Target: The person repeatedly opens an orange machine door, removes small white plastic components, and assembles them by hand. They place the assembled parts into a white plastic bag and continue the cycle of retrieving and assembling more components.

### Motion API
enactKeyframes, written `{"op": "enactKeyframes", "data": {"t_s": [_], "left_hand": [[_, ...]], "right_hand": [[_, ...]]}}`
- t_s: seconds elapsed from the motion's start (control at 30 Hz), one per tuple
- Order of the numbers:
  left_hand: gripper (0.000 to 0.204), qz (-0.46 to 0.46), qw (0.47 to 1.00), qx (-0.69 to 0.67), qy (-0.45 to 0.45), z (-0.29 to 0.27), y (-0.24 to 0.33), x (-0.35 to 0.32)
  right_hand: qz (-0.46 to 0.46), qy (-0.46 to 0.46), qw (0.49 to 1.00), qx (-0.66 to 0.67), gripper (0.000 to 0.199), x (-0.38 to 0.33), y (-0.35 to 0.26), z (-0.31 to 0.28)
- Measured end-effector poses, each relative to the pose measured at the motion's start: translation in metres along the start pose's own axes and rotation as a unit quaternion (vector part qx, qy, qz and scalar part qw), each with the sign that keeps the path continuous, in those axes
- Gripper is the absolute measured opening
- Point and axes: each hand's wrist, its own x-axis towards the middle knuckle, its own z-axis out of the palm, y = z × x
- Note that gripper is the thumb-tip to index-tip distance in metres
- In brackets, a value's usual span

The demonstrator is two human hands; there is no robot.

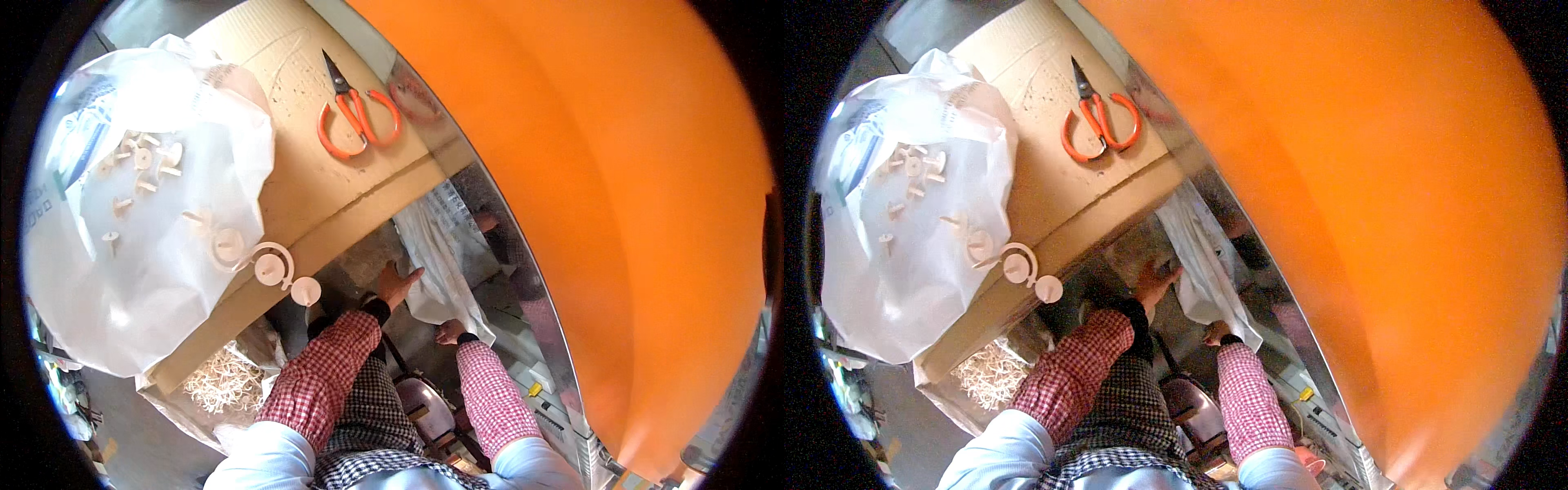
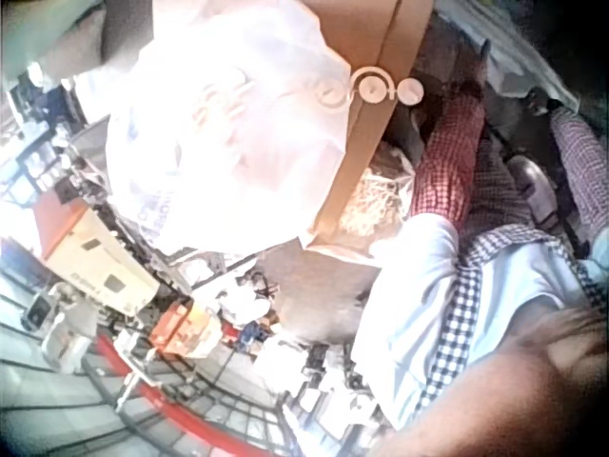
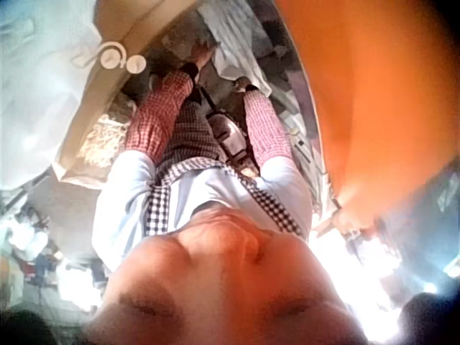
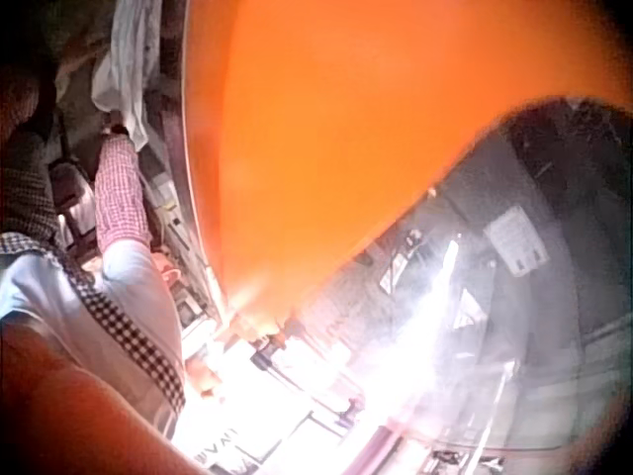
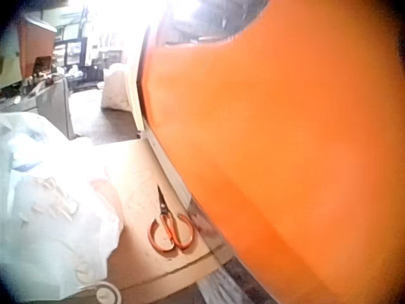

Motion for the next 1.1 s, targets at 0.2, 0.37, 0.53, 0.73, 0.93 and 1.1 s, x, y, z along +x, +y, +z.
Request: {"op": "enactKeyframes", "data": {"t_s": [0.2,0.37,0.53,0.73,0.93,1.1], "left_hand": [[0.095,0.036,0.995,0.084,-0.031,-0.007,-0.002,-0.063],[0.049,0.068,0.979,0.154,-0.118,-0.043,-0.016,-0.113],[0.033,-0.057,0.946,-0.223,-0.231,-0.137,0.132,-0.254],[0.027,-0.041,0.935,-0.29,-0.202,-0.217,0.173,-0.319],[0.027,0.012,0.909,-0.378,-0.174,-0.264,0.179,-0.338],[0.027,0.045,0.907,-0.387,-0.157,-0.279,0.18,-0.326]], "right_hand": [[-0.173,-0.036,0.967,-0.184,0.034,-0.035,-0.016,-0.003],[-0.118,0.205,0.916,-0.324,0.035,-0.143,-0.259,0.044],[-0.296,0.33,0.88,-0.173,0.062,-0.302,-0.441,0.113],[-0.438,0.291,0.808,-0.266,0.08,-0.351,-0.519,0.148],[-0.54,0.26,0.764,-0.238,0.083,-0.35,-0.567,0.167],[-0.515,0.229,0.811,-0.159,0.045,-0.335,-0.586,0.161]]}}
